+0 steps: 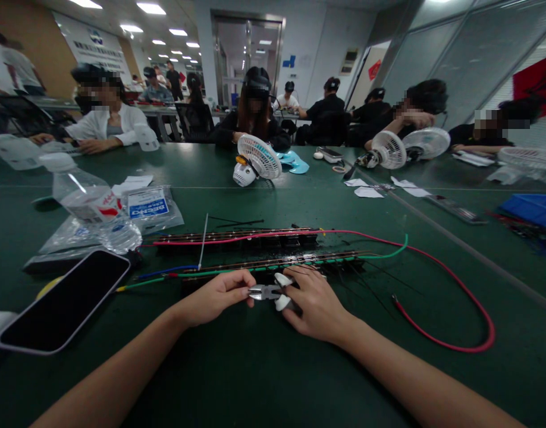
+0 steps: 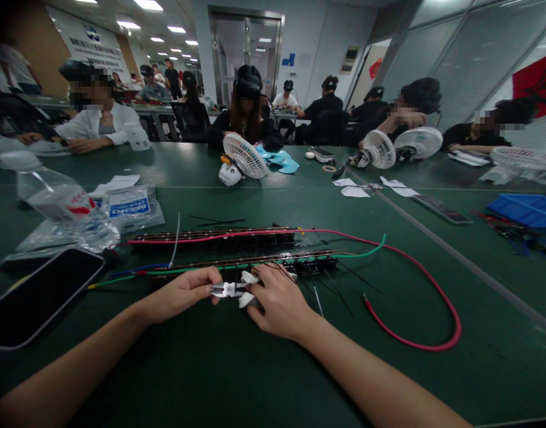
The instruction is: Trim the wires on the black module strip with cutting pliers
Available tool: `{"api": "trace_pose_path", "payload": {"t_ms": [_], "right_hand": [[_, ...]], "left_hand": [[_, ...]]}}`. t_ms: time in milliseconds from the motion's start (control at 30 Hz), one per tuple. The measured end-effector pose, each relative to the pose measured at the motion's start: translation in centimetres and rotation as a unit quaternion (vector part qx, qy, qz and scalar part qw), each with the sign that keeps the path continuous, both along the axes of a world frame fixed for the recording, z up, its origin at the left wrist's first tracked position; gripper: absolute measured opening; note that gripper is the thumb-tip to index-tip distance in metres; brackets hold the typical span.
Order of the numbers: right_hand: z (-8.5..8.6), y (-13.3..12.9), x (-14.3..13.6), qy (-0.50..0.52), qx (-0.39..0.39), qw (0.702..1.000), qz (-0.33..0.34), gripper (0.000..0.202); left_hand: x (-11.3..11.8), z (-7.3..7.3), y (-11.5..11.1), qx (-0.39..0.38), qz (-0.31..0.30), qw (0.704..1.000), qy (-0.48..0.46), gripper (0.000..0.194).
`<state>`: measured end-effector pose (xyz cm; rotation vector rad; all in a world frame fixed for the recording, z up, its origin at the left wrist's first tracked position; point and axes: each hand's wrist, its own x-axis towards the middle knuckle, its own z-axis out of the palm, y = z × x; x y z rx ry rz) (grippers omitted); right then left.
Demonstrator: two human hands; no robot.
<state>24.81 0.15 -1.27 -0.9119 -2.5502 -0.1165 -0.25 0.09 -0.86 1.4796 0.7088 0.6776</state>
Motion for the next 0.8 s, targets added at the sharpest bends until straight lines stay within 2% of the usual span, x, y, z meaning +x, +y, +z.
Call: {"api": "trace_pose_path", "payload": {"t_ms": [433, 600, 800], "right_hand": [[-0.27, 0.38, -0.06, -0.004, 0.046, 0.999, 0.020, 0.023], [-0.28, 0.34, -0.11, -0.006, 0.033, 0.999, 0.022, 0.018], [0.00, 0.20, -0.10, -0.005, 0.015, 1.000, 0.004, 0.026]], "left_hand": [[-0.04, -0.12, 0.07, 0.002, -0.008, 1.000, 0.005, 0.014], [0.01, 0.05, 0.03, 0.008, -0.007, 1.000, 0.010, 0.013], [-0.03, -0.16, 0.10, 0.008, -0.002, 1.000, 0.008, 0.013]]}}
